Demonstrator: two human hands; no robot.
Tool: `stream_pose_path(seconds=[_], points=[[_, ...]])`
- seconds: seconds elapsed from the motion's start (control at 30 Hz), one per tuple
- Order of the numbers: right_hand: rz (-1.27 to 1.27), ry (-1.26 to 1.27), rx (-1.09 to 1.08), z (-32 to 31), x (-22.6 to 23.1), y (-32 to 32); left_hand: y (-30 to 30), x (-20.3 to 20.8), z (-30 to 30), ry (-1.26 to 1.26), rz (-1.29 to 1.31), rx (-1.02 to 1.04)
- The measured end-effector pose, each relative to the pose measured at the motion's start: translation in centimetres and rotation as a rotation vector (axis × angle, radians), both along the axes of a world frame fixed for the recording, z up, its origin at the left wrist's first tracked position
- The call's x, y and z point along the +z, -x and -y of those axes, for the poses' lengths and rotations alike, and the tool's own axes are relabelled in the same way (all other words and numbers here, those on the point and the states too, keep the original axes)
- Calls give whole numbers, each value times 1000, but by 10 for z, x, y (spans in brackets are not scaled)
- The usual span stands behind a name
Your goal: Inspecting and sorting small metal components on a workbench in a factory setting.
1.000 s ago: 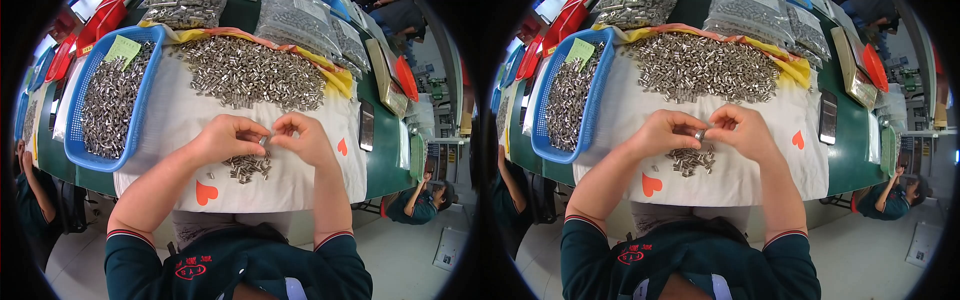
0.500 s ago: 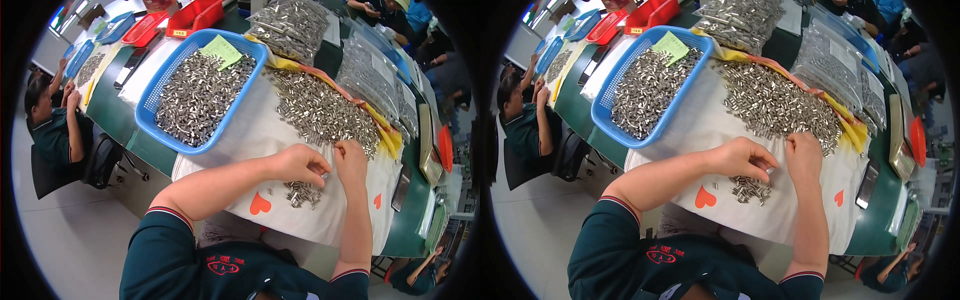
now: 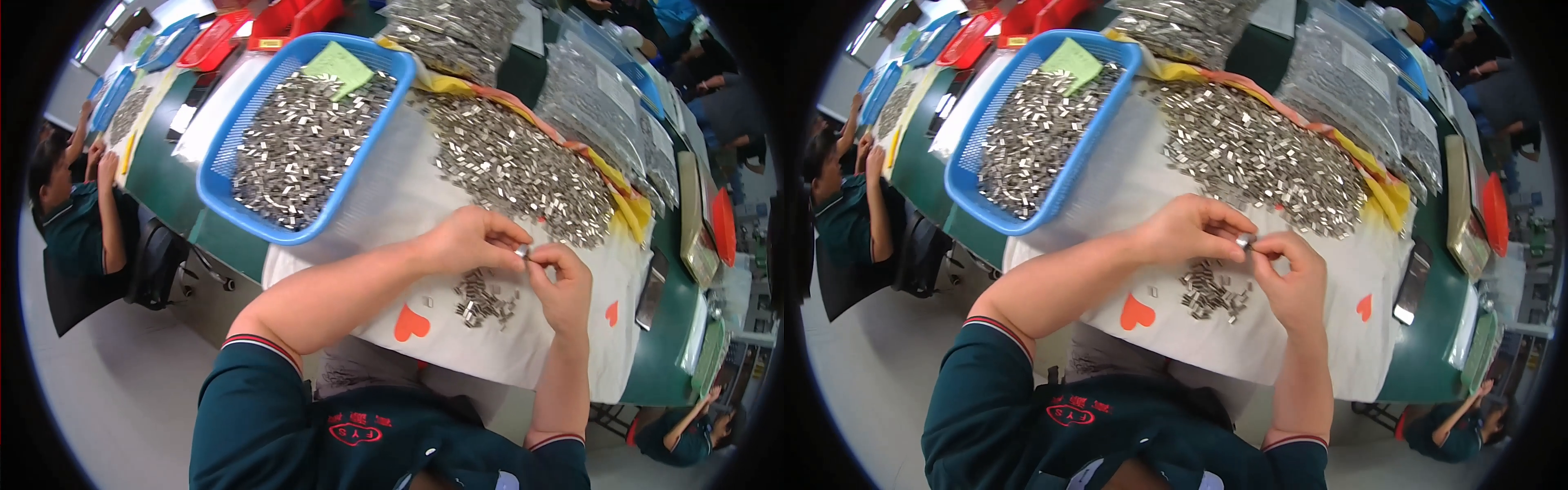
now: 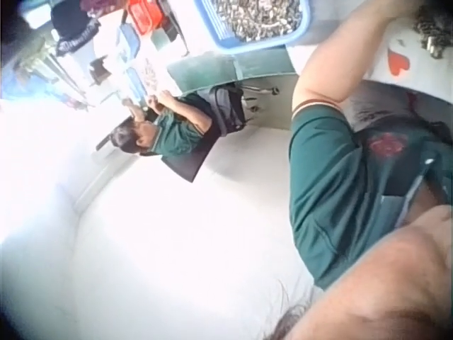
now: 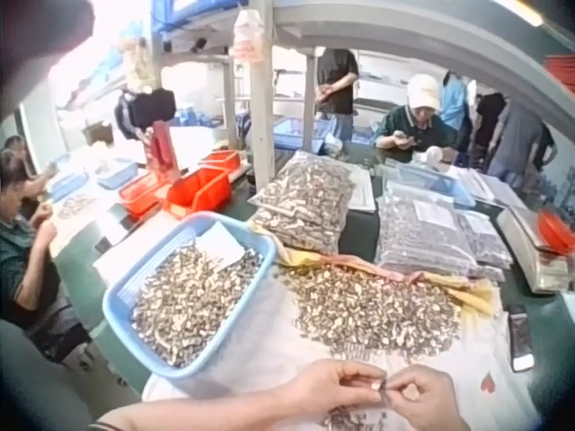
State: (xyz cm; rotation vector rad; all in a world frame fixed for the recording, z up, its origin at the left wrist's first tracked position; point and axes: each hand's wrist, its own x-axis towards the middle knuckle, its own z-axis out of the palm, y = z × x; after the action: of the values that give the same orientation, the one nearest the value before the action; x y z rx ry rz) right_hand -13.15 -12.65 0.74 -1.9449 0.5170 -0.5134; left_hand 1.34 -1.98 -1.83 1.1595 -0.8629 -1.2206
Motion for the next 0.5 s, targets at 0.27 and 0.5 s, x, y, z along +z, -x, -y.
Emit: stream_pose_path(seconds=[0.27, 0.5], points=[[-10, 536, -11, -16, -3, -5, 3, 2, -8, -161, 54, 92], [-111, 11, 66, 1, 7, 7, 4, -1, -5, -122, -11, 31]])
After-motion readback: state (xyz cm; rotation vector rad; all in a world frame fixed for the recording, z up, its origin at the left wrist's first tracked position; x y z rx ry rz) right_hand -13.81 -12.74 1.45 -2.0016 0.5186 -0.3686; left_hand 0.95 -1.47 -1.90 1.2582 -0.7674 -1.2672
